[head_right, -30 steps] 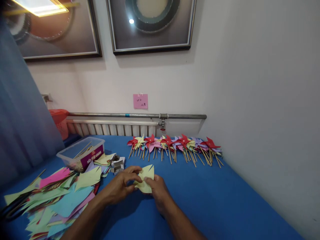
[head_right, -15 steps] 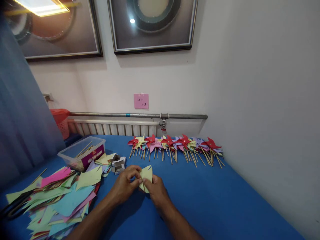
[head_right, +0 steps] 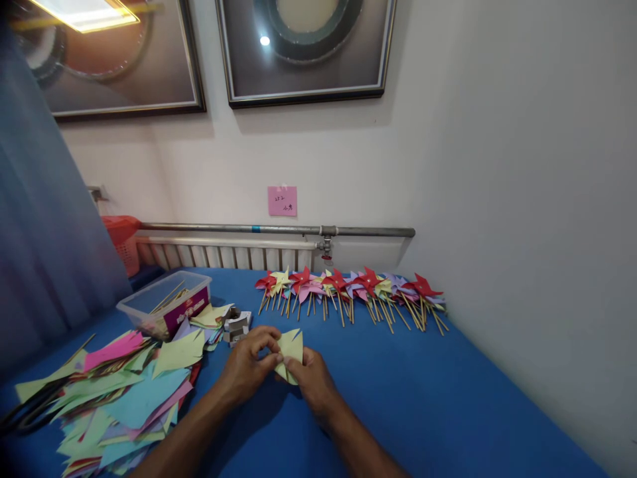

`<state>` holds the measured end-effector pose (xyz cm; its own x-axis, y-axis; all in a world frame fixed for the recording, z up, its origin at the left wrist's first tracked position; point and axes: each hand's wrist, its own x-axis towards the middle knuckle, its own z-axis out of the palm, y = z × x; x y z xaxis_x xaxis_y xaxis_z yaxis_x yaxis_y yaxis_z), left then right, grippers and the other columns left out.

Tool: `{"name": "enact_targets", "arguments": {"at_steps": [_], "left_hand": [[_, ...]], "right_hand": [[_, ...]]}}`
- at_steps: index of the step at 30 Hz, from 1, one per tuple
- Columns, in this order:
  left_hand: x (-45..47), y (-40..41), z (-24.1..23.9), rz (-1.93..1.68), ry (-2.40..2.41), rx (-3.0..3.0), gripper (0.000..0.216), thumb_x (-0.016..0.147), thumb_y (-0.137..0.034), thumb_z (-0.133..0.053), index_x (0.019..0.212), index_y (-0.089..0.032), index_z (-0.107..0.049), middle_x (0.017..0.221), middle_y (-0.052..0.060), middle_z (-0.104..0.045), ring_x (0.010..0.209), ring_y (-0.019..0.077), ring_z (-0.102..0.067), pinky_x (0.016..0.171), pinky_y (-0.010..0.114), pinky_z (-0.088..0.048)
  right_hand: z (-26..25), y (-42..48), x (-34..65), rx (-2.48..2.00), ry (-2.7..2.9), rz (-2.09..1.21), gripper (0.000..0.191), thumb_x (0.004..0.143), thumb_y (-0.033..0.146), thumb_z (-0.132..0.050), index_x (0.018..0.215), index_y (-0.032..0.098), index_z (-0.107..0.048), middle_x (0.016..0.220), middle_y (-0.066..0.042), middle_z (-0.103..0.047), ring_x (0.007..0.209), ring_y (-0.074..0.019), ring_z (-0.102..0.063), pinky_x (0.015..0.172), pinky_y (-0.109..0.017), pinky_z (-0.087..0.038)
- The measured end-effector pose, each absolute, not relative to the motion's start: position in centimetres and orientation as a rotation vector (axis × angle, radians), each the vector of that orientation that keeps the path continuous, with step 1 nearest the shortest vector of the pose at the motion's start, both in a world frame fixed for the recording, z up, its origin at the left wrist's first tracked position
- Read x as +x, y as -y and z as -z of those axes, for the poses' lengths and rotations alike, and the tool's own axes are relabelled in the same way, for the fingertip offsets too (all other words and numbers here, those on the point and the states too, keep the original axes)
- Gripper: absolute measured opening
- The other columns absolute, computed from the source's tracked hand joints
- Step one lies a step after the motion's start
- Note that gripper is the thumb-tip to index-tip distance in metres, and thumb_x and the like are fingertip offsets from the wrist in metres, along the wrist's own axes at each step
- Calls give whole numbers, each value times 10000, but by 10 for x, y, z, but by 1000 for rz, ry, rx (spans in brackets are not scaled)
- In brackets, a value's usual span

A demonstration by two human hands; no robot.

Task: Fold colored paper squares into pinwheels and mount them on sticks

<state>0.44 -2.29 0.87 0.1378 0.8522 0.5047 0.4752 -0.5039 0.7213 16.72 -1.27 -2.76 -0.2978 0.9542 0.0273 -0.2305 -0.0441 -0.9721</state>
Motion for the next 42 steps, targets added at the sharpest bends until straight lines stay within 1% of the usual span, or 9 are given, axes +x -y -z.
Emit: {"name": "enact_targets", "arguments": {"at_steps": [8,10,13,18,20,23,26,34,42], "left_hand": [[5,23,-11,-1285,-1266,1978,93,764,-108,-686,720,-189,-676,1087,60,-715,1038,204,-663,951,350,-483],[4,24,-14,-1274,-1294,1971,110,743,-113,-698,820,-192,-701,1176,75,-700,1078,216,-656,966,359,-488],[1,26,-19,-1248,-1318,1967,385,690,-107,-718,1064,-199,-708,1310,90,-655,1186,241,-618,1025,376,-475],[-5,27,-20,-1166,-1312,1918,431,755,-165,-668,1183,-198,-697,1223,80,-711,1137,236,-639,999,367,-496],[-6,27,-20,-1162,-1311,1893,354,805,-193,-628,1148,-201,-712,1151,72,-733,1052,218,-662,940,346,-515],[-6,26,-22,-1179,-1247,1978,179,832,-192,-588,933,-205,-736,987,43,-734,920,182,-661,874,308,-516],[-7,26,-25,-1194,-1174,2064,140,842,-173,-570,807,-206,-701,921,30,-711,889,167,-653,857,291,-512],[-8,29,-24,-1094,-1161,2375,272,815,-44,-541,856,-241,-725,1078,30,-721,1008,181,-647,920,320,-487],[-11,26,-18,-1065,-1179,2618,239,927,-143,-514,924,-240,-733,1099,45,-710,990,183,-630,906,324,-462]], "right_hand": [[27,11,170,-910,1299,-1491,412,696,479,-784,925,142,-725,764,-39,-717,674,-180,-634,700,-319,-505],[26,11,168,-942,1294,-1483,416,670,489,-785,897,148,-720,744,-33,-704,654,-181,-622,678,-320,-505],[20,15,167,-964,1319,-1474,359,679,462,-758,857,154,-711,718,-20,-688,636,-172,-608,656,-305,-495],[8,25,166,-942,1456,-1447,214,726,318,-642,844,153,-710,703,-20,-692,669,-174,-619,664,-287,-496],[7,25,166,-955,1486,-1419,209,718,288,-609,839,149,-707,689,-21,-691,659,-172,-617,653,-281,-491],[12,22,166,-972,1473,-1423,203,713,293,-604,819,146,-693,687,-27,-693,641,-169,-614,639,-281,-488],[17,18,167,-968,1421,-1459,190,709,322,-634,779,150,-677,659,-22,-678,610,-164,-605,639,-290,-489],[17,21,173,-908,1325,-1555,294,749,404,-684,881,141,-699,702,-27,-689,609,-148,-612,627,-267,-474],[16,19,171,-861,1313,-1635,306,756,445,-692,809,143,-699,683,-22,-673,622,-136,-579,629,-258,-468]]}}
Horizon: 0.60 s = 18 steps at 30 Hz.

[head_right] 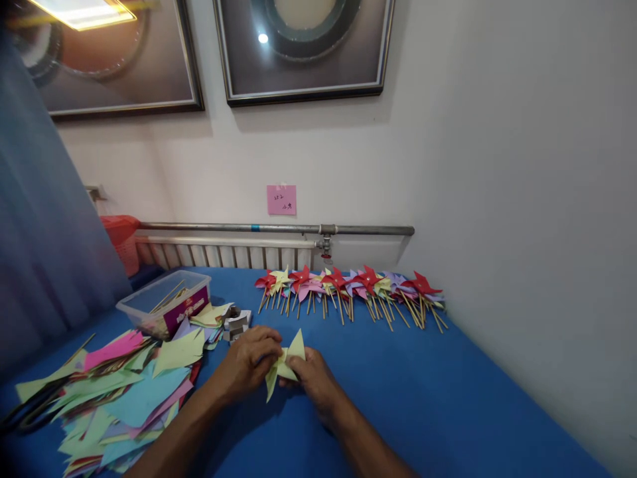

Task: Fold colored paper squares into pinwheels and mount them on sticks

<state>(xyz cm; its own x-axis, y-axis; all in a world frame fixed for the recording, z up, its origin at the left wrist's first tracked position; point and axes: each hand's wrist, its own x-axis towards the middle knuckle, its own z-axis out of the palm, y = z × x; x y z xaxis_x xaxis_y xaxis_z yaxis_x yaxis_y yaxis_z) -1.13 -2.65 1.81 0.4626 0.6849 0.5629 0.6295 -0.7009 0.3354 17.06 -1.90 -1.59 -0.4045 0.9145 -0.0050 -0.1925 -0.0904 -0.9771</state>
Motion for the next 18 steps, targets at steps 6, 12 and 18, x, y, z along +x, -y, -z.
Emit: {"name": "enact_targets", "arguments": {"at_steps": [6,12,18], "left_hand": [[-11,25,-13,-1036,-1244,2736,220,931,-152,-532,930,-236,-735,1068,62,-703,952,192,-608,875,335,-435],[-8,26,-13,-1008,-1282,2848,234,926,-123,-534,944,-241,-735,1067,65,-703,940,213,-594,843,351,-420],[-5,28,-12,-1005,-1304,2832,230,924,-127,-553,931,-253,-746,1062,73,-700,947,223,-594,862,367,-440]], "right_hand": [[11,22,170,-852,1306,-1645,328,753,459,-699,792,133,-704,647,-11,-641,583,-123,-554,601,-250,-432],[10,24,171,-826,1278,-1641,390,766,519,-720,840,136,-710,685,-24,-661,604,-135,-568,625,-268,-463],[14,23,172,-848,1245,-1650,414,777,550,-746,855,145,-708,710,-24,-680,628,-137,-595,641,-265,-488]]}}
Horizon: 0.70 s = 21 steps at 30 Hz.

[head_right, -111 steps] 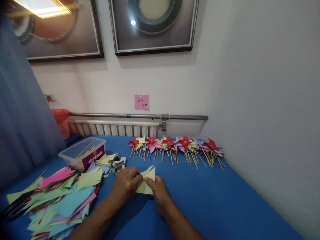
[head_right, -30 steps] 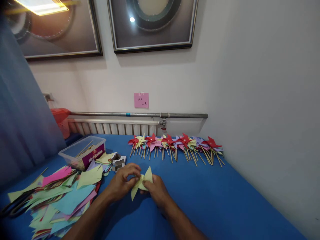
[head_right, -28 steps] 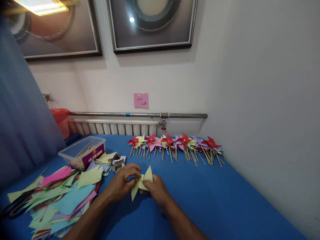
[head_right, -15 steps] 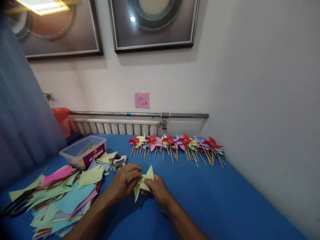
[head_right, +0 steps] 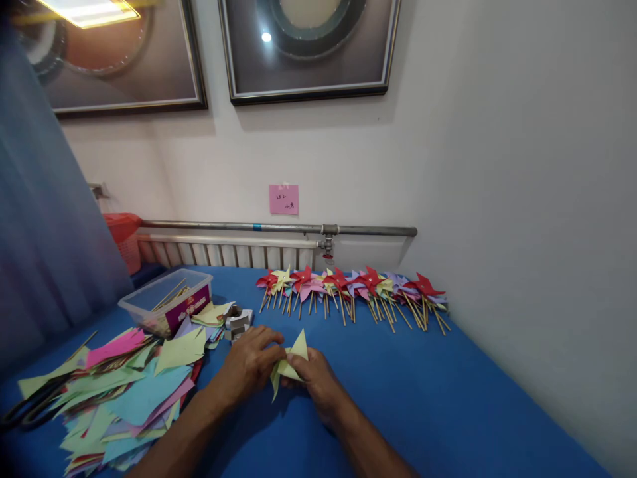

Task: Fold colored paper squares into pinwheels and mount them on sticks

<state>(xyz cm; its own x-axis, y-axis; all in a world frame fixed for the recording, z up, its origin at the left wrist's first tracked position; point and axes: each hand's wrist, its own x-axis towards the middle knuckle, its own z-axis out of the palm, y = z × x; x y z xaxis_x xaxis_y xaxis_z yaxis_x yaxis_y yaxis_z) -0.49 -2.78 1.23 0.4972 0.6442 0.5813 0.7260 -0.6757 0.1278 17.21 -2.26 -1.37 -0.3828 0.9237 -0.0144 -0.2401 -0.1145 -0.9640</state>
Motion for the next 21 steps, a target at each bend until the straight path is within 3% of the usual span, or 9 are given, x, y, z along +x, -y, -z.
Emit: {"name": "enact_targets", "arguments": {"at_steps": [4,7,12,16,21], "left_hand": [[-8,29,-18,1093,1182,-2616,255,907,-125,-523,966,-245,-740,1072,77,-706,954,220,-616,861,358,-458],[-15,27,-25,1414,1490,-2525,263,921,-169,-471,986,-218,-721,998,75,-713,923,199,-640,833,326,-474],[-17,19,-21,1964,2264,-2493,387,949,-465,-467,725,-195,-630,674,23,-647,602,158,-590,584,265,-418],[-7,16,-10,2330,2439,-2549,477,879,-611,-537,640,-200,-565,538,-6,-556,493,133,-501,513,248,-367],[0,13,-6,2424,2402,-2413,401,773,-575,-659,706,-185,-597,549,-24,-558,494,117,-483,522,242,-369]], "right_hand": [[13,23,172,-916,1170,-1651,369,754,472,-784,916,148,-716,778,-37,-720,669,-150,-640,679,-278,-530],[14,23,171,-932,1133,-1608,362,759,461,-780,915,141,-719,795,-56,-736,696,-173,-670,699,-299,-562],[17,19,171,-897,1151,-1491,377,761,487,-778,901,141,-722,847,-76,-757,762,-218,-698,715,-332,-588],[19,17,172,-887,1190,-1470,427,768,531,-766,902,127,-724,810,-79,-750,719,-208,-689,733,-342,-582],[19,18,172,-884,1104,-1455,394,780,495,-767,953,144,-728,869,-85,-758,749,-214,-700,755,-358,-591]]}}
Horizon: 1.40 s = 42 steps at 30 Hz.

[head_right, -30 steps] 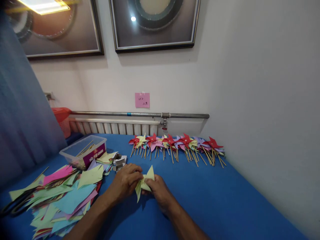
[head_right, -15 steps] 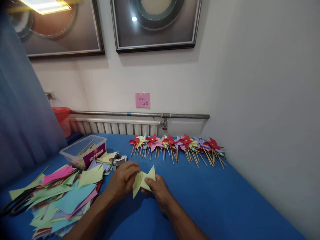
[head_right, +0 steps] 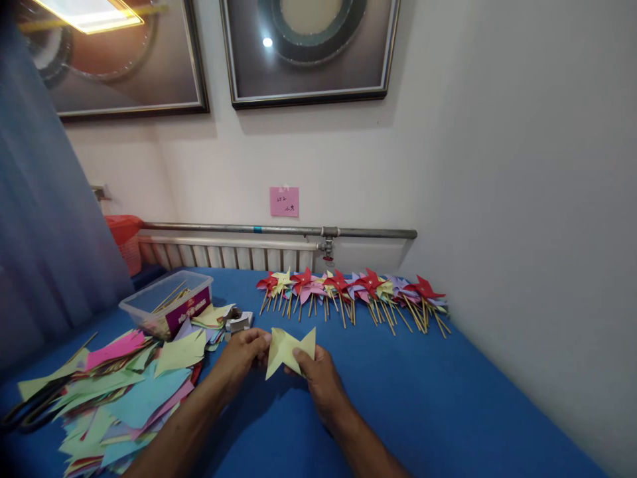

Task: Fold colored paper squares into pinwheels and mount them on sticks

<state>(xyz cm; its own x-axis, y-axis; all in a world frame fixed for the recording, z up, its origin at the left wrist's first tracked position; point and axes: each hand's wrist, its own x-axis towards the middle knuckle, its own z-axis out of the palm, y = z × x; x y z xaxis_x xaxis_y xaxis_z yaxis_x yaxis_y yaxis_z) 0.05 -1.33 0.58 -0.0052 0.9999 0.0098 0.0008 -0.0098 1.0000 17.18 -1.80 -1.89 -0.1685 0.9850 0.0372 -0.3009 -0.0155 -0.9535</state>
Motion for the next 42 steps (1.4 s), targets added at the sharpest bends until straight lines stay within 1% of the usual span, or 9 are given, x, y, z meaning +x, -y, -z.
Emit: {"name": "enact_targets", "arguments": {"at_steps": [2,5,10,16,23,27,29,35,42], "left_hand": [[2,15,-8,-1285,-1257,1331,298,775,-472,-672,752,-178,-630,611,-16,-599,543,119,-516,558,241,-396],[7,22,-11,-1354,-1335,1627,143,836,-307,-611,766,-192,-658,721,4,-646,666,139,-584,641,250,-444],[14,34,-10,-1362,-1342,2333,211,928,-169,-510,812,-204,-683,874,55,-677,826,168,-626,760,274,-460],[14,31,-2,-1250,-1485,2727,275,994,-171,-452,835,-199,-674,908,74,-689,830,179,-626,788,302,-437],[11,28,0,-1369,-1540,2766,270,999,-152,-452,821,-178,-654,808,56,-667,770,177,-605,751,307,-399],[13,30,-2,-1432,-1520,2854,269,997,-149,-463,806,-180,-650,818,51,-660,751,174,-575,739,319,-365],[15,31,-3,-1414,-1497,2908,257,991,-158,-494,785,-185,-645,811,40,-648,735,173,-554,717,324,-344],[14,31,-6,-1329,-1482,2989,198,962,-191,-586,770,-186,-636,792,24,-623,724,175,-518,702,332,-315],[14,30,-10,-1290,-1425,3136,205,962,-195,-596,760,-188,-628,780,24,-618,734,185,-503,714,350,-313]], "right_hand": [[20,18,172,-900,1099,-1455,401,780,497,-767,970,145,-729,863,-87,-758,740,-217,-700,736,-355,-592],[22,17,171,-925,1092,-1452,418,771,502,-774,990,149,-729,858,-82,-757,753,-225,-704,738,-353,-594],[25,15,170,-946,1070,-1443,376,776,488,-767,958,161,-723,838,-61,-749,770,-227,-698,748,-347,-588],[22,20,168,-947,1061,-1429,345,780,459,-762,942,157,-717,798,-53,-740,739,-220,-691,742,-340,-584],[19,20,167,-976,995,-1439,339,734,418,-785,935,156,-709,834,-59,-761,785,-237,-712,741,-334,-598],[22,17,167,-1031,1030,-1398,348,743,422,-758,964,157,-712,899,-77,-771,826,-256,-717,719,-332,-594],[24,17,166,-1052,1068,-1366,359,746,436,-746,962,151,-713,880,-82,-767,809,-259,-713,691,-327,-582],[21,19,166,-1008,1120,-1361,382,759,466,-733,949,136,-706,792,-58,-729,697,-209,-655,660,-308,-536],[17,20,165,-917,1156,-1377,406,783,514,-734,906,131,-685,761,-45,-689,655,-171,-586,589,-265,-455]]}}
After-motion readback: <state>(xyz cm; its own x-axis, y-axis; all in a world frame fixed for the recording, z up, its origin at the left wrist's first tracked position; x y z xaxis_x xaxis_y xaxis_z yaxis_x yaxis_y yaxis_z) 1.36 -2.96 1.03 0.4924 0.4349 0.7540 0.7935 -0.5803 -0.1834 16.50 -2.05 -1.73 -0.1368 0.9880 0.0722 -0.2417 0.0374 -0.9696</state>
